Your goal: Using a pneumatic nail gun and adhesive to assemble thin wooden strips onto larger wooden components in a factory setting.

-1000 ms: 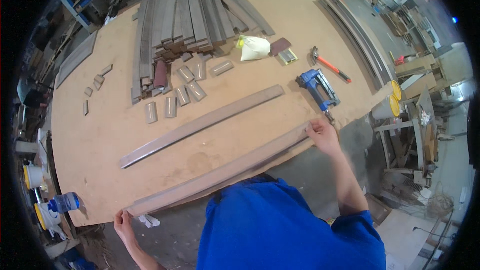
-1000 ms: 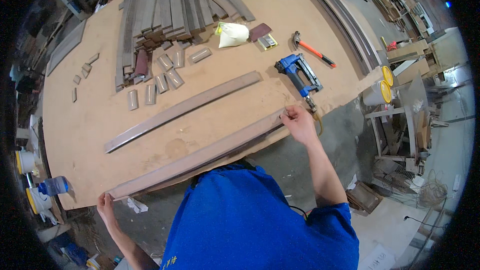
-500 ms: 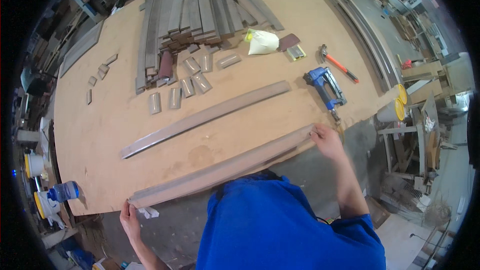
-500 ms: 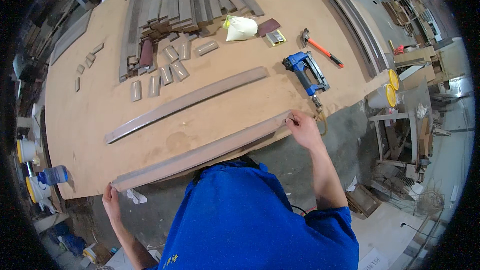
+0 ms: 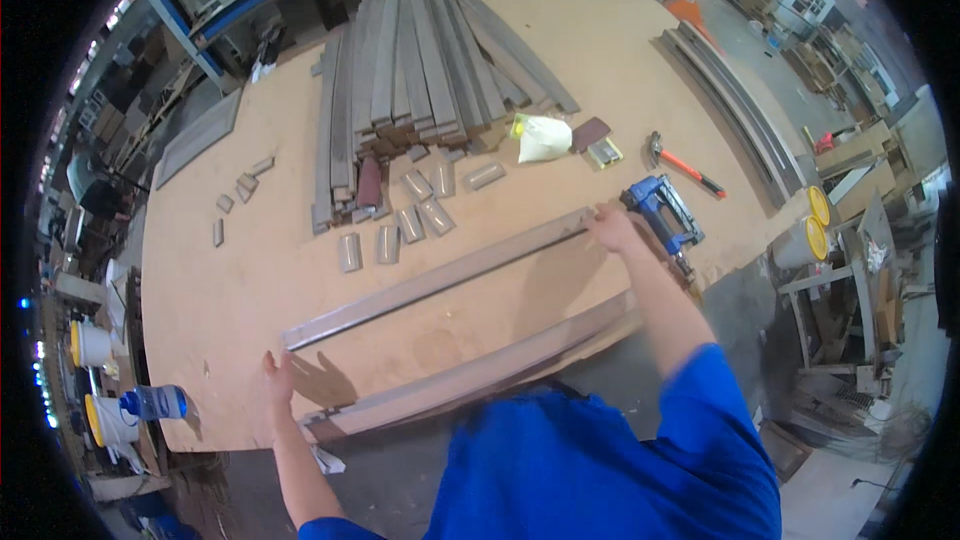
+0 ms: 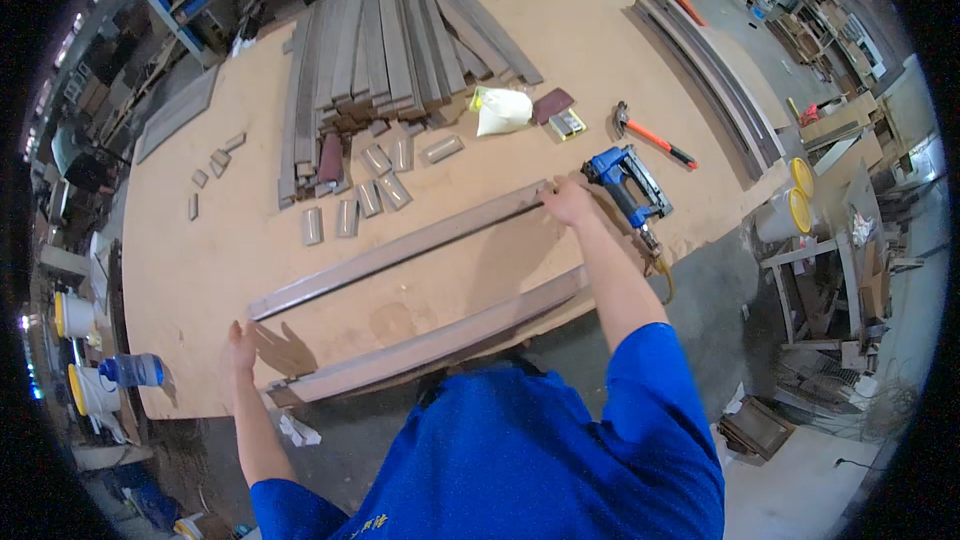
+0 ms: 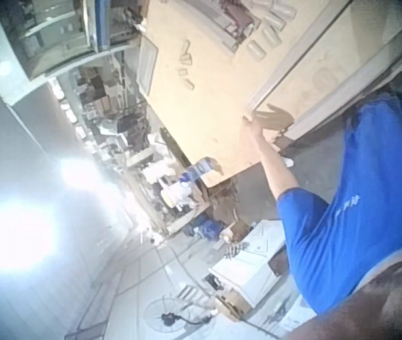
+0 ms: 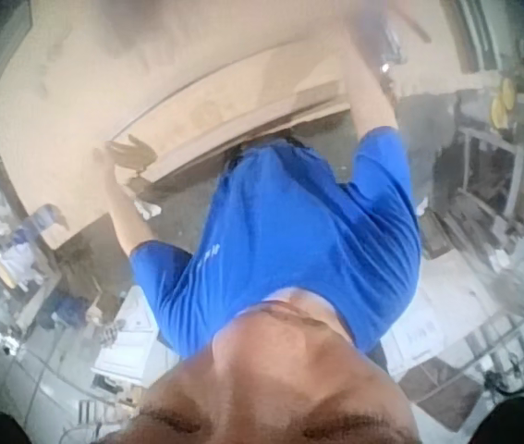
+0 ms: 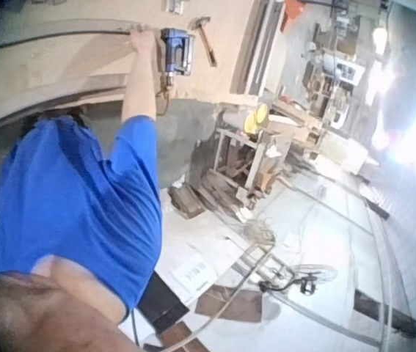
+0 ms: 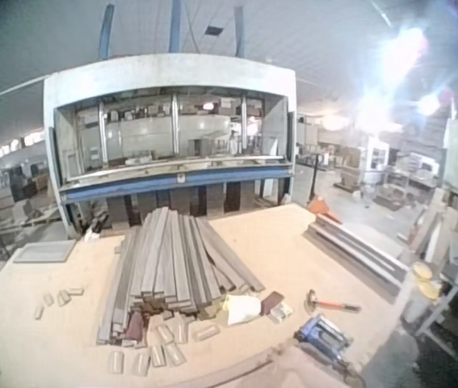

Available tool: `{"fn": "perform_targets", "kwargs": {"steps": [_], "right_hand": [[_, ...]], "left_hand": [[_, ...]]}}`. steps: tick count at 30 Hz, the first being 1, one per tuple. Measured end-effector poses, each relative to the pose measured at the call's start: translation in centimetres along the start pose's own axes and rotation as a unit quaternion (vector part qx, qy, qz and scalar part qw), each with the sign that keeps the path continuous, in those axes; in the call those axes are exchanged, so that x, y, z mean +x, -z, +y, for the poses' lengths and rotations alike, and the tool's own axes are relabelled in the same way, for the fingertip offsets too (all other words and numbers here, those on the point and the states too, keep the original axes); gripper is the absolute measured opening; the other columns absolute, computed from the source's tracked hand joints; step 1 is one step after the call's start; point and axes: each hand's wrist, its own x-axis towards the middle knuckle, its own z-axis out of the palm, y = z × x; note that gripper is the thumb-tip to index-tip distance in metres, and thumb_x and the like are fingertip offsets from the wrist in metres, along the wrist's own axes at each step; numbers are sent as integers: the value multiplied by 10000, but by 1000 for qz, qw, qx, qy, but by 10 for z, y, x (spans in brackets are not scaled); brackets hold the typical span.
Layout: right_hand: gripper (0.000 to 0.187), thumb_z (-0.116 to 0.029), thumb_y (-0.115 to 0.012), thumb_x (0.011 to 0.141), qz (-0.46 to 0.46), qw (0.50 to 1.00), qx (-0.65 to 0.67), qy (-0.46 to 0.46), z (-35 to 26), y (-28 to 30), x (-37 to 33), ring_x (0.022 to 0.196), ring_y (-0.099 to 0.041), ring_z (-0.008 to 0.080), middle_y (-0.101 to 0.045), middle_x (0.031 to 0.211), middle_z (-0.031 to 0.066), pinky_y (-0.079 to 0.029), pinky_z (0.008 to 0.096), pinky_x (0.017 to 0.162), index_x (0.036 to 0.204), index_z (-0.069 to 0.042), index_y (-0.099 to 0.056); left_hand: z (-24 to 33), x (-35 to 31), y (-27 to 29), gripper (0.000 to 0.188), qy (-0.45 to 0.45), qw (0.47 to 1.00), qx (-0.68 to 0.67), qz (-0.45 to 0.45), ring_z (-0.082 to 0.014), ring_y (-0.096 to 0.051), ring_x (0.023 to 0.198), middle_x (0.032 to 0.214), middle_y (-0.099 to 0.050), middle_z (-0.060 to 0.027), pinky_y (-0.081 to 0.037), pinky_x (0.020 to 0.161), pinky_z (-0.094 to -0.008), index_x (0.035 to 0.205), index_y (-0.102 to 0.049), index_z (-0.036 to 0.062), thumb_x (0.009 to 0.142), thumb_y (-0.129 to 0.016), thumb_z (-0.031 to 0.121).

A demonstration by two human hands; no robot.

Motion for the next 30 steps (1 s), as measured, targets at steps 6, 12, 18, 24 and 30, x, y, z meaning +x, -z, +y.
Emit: {"fn": "perform_targets", "kwargs": {"steps": [6,12,18,24,30], "right_hand": [[502,-375,-751,871,-5,996,-82,-48,-12,-14,-3,1123,-690,361,-739,1186,165,-534,424,996,1223,-20,-708],[233,-245,-691,1007,26,926,363,-104,-53,81,-94,928,-624,83,-661,981,4,-530,269,813,1142,-63,-637],[191,-68,-712,943,91,923,360,-98,-27,90,-163,939,-627,100,-675,1050,17,-501,264,868,1114,-41,-632],[194,13,-695,914,155,910,381,-50,-3,75,-186,987,-628,107,-693,1082,43,-494,260,902,1088,-32,-621],[274,-12,-711,909,100,949,291,-74,37,59,-188,1071,-662,155,-707,1140,80,-507,305,956,1168,-22,-625]], "left_hand": [[-17,29,-15,637,58,994,-74,-63,-313,-613,1237,1351,-631,-197,-497,1019,-399,1455,-534,-10,1005,-661,422],[-51,-18,50,509,113,917,-381,-7,-245,-642,1189,1214,-674,-79,-435,1037,-506,1276,-575,78,1012,-626,511],[-92,-76,73,422,100,924,-370,-2,-205,-620,1178,1254,-612,-116,-451,1061,-377,1326,-558,46,1031,-643,336],[-62,-131,59,358,31,928,-359,97,-219,-607,1190,1255,-621,-122,-455,1079,-380,1357,-545,-21,1016,-531,86],[-115,-137,39,378,-55,974,-208,71,-240,-553,1303,1430,-576,-169,-409,1132,-375,1388,-550,-44,1029,-523,69]]}}
